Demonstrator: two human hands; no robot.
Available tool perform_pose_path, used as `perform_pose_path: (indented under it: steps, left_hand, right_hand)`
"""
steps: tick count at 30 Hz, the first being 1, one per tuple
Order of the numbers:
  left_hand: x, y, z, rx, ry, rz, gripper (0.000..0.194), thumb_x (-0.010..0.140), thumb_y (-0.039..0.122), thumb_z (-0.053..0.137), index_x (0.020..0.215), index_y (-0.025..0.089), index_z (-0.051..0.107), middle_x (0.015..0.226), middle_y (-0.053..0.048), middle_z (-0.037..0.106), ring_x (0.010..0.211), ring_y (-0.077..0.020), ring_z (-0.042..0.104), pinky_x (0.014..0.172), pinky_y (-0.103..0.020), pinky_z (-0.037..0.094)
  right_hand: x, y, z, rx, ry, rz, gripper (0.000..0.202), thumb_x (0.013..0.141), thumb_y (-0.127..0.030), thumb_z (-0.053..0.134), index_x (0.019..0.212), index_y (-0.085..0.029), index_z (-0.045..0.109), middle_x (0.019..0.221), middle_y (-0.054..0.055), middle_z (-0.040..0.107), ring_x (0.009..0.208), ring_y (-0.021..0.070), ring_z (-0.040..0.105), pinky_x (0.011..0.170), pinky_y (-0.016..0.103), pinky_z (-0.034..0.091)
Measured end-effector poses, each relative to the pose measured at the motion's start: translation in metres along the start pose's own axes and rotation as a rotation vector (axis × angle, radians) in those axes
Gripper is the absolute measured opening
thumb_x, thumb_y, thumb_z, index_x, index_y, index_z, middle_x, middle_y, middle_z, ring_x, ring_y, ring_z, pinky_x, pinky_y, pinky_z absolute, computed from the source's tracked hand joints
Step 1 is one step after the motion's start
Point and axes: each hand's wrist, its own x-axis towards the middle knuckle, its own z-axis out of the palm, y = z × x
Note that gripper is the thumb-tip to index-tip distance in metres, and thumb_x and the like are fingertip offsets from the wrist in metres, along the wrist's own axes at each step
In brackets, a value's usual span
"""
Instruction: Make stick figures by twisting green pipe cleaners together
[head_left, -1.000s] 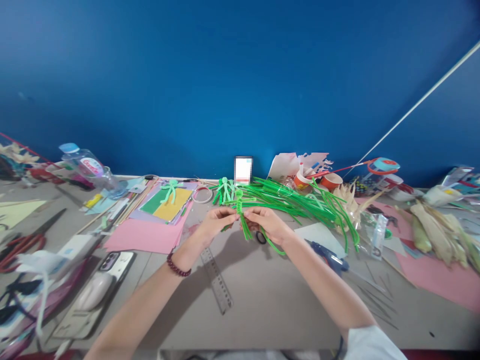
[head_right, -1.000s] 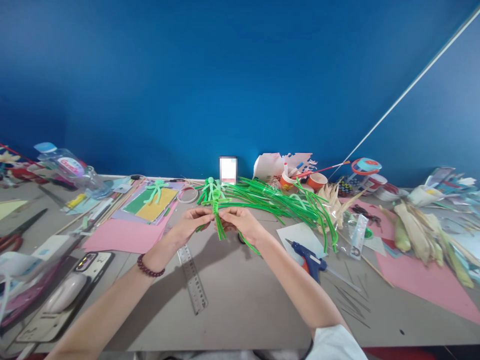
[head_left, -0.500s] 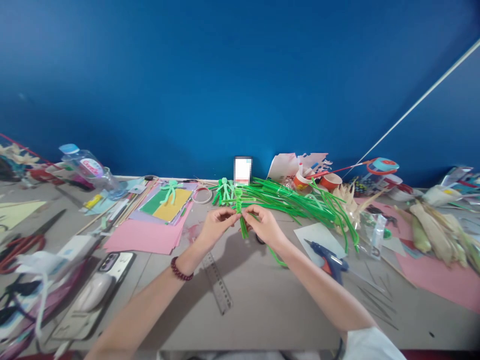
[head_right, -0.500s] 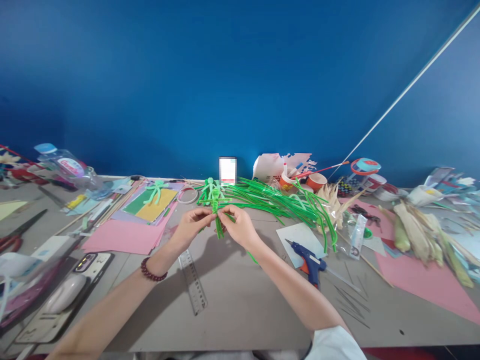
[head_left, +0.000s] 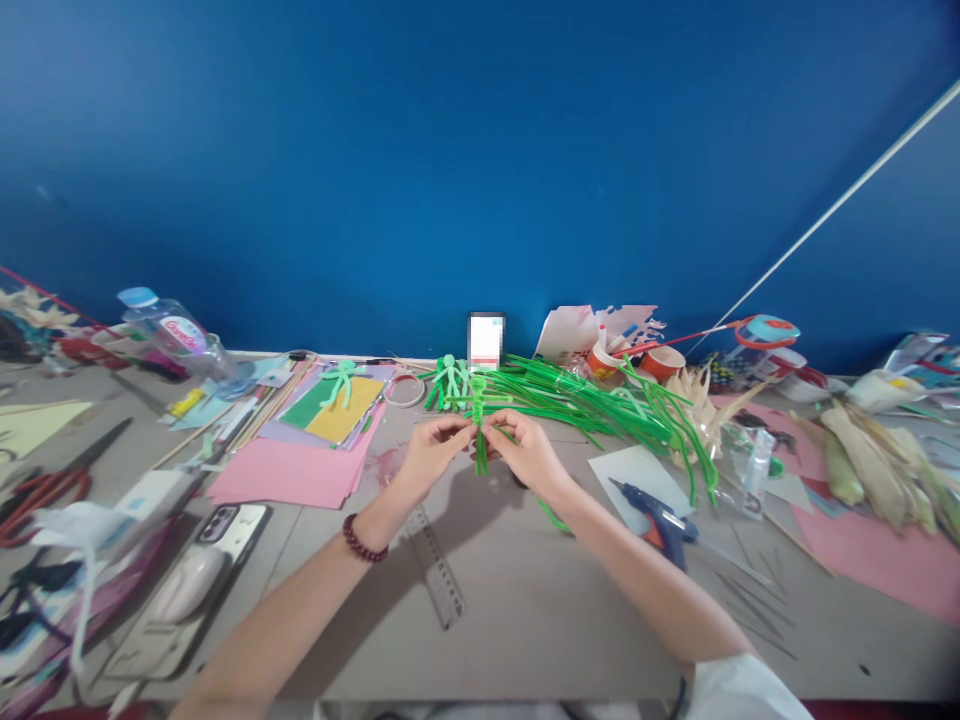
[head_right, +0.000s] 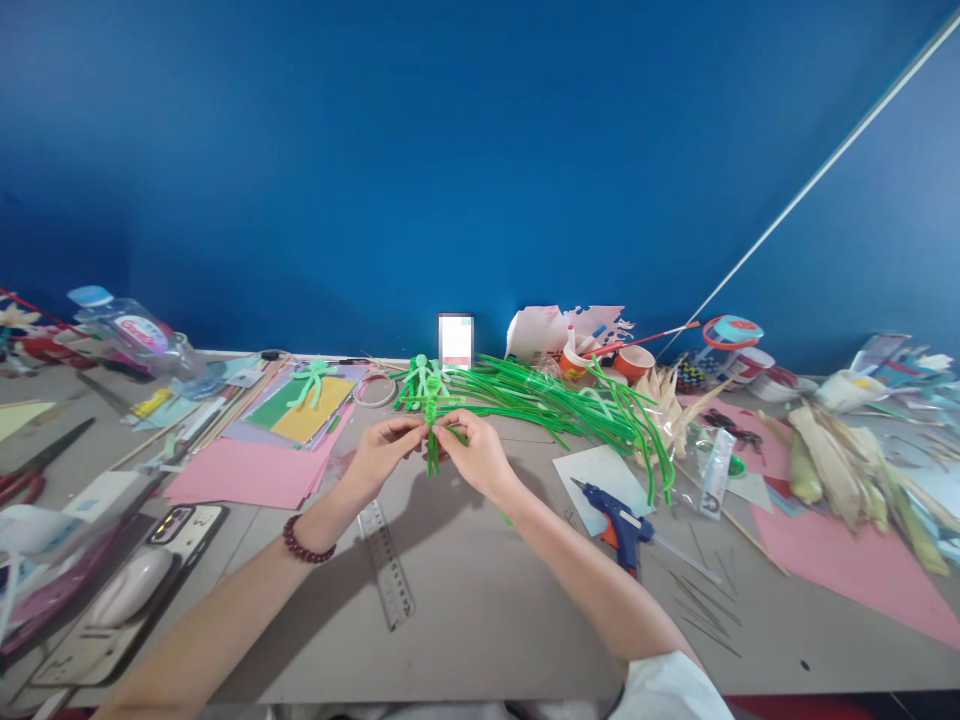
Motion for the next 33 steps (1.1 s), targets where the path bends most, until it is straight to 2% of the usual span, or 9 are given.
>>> perform_pose_path:
  steps: [4, 13, 18, 23, 33]
  left_hand:
    - [0.000, -0.001, -0.001, 0.002, -0.001, 0.016, 0.023, 0.061, 0.039, 0.074, 0.065, 0.017, 0.070, 0.058, -0.001, 0.059, 0.052, -0.0106, 0.049, 0.047, -0.022, 0.039]
    - [-0.002, -0.005, 0.000, 0.019, -0.016, 0.040, 0.021, 0.065, 0.038, 0.071, 0.069, 0.017, 0.071, 0.066, -0.002, 0.064, 0.059, -0.0131, 0.054, 0.054, -0.024, 0.042]
    - [-0.002, -0.007, 0.001, 0.033, -0.023, 0.042, 0.021, 0.067, 0.038, 0.069, 0.070, 0.017, 0.071, 0.063, -0.002, 0.064, 0.058, -0.0140, 0.055, 0.053, -0.025, 0.042]
    - [-0.003, -0.009, 0.001, 0.051, -0.012, 0.044, 0.021, 0.070, 0.038, 0.067, 0.070, 0.017, 0.070, 0.059, -0.002, 0.064, 0.054, -0.0134, 0.054, 0.052, -0.025, 0.042]
    - [-0.003, -0.011, 0.004, 0.012, 0.040, 0.035, 0.023, 0.067, 0.038, 0.070, 0.075, 0.016, 0.070, 0.065, -0.001, 0.064, 0.054, -0.0104, 0.050, 0.049, -0.023, 0.040]
  right_hand:
    - [0.001, 0.000, 0.000, 0.070, 0.011, 0.020, 0.029, 0.070, -0.041, 0.069, 0.081, -0.019, 0.056, 0.065, -0.001, 0.064, 0.056, 0.0143, 0.064, 0.059, 0.029, 0.055]
    - [0.004, 0.005, -0.001, 0.033, 0.033, -0.010, 0.028, 0.071, -0.044, 0.067, 0.078, -0.019, 0.057, 0.061, -0.001, 0.064, 0.055, 0.0140, 0.063, 0.058, 0.028, 0.053]
    - [0.004, 0.004, -0.002, 0.029, 0.022, -0.011, 0.027, 0.071, -0.043, 0.067, 0.078, -0.019, 0.057, 0.062, 0.000, 0.064, 0.055, 0.0145, 0.063, 0.058, 0.028, 0.052]
    - [0.003, 0.001, -0.002, 0.039, 0.021, 0.007, 0.025, 0.071, -0.041, 0.067, 0.077, -0.019, 0.058, 0.063, -0.001, 0.064, 0.057, 0.0147, 0.063, 0.059, 0.028, 0.052]
    - [0.003, -0.004, -0.004, 0.035, -0.006, 0.001, 0.026, 0.070, -0.040, 0.068, 0.075, -0.018, 0.058, 0.062, -0.002, 0.061, 0.056, 0.0120, 0.059, 0.058, 0.026, 0.051]
